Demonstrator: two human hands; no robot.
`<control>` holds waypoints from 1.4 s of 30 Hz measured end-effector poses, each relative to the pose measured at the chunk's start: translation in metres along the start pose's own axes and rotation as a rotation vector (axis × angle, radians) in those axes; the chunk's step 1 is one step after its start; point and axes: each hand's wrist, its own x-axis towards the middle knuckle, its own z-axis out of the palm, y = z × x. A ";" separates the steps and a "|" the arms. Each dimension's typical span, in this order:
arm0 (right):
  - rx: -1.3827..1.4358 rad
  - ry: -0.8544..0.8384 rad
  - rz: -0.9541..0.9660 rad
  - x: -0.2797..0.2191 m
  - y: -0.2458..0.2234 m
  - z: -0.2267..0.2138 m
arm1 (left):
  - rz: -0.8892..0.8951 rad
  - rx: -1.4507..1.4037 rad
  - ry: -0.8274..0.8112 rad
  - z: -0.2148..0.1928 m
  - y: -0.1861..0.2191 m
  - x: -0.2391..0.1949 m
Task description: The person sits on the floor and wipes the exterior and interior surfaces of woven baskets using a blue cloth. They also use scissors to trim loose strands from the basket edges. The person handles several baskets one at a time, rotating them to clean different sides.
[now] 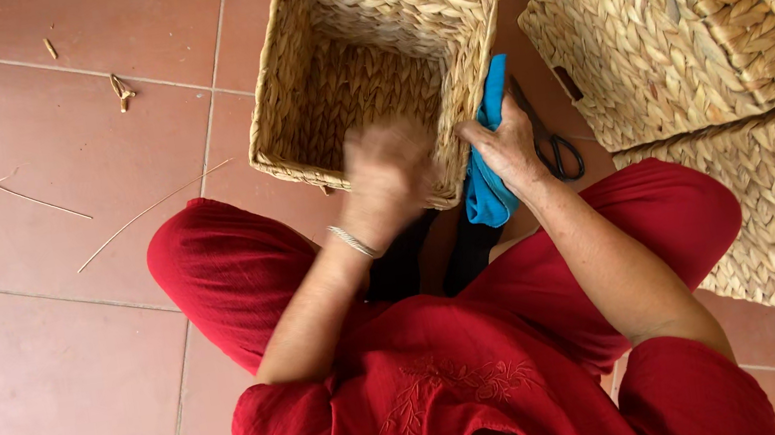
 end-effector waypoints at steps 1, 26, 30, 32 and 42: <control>0.010 -0.001 0.003 -0.003 0.001 0.000 | -0.044 0.103 0.146 -0.013 -0.024 0.007; 0.066 0.101 -0.210 0.043 0.063 -0.042 | -0.696 -0.816 0.550 -0.006 -0.143 -0.044; -0.521 0.227 -0.216 0.051 0.121 -0.041 | -0.653 -0.834 0.572 -0.010 -0.151 -0.050; -0.842 0.100 -0.032 0.045 0.138 -0.028 | -0.697 -0.855 0.574 -0.011 -0.149 -0.053; -0.431 0.071 0.433 0.042 0.210 -0.050 | -0.733 -0.876 0.546 -0.006 -0.147 -0.055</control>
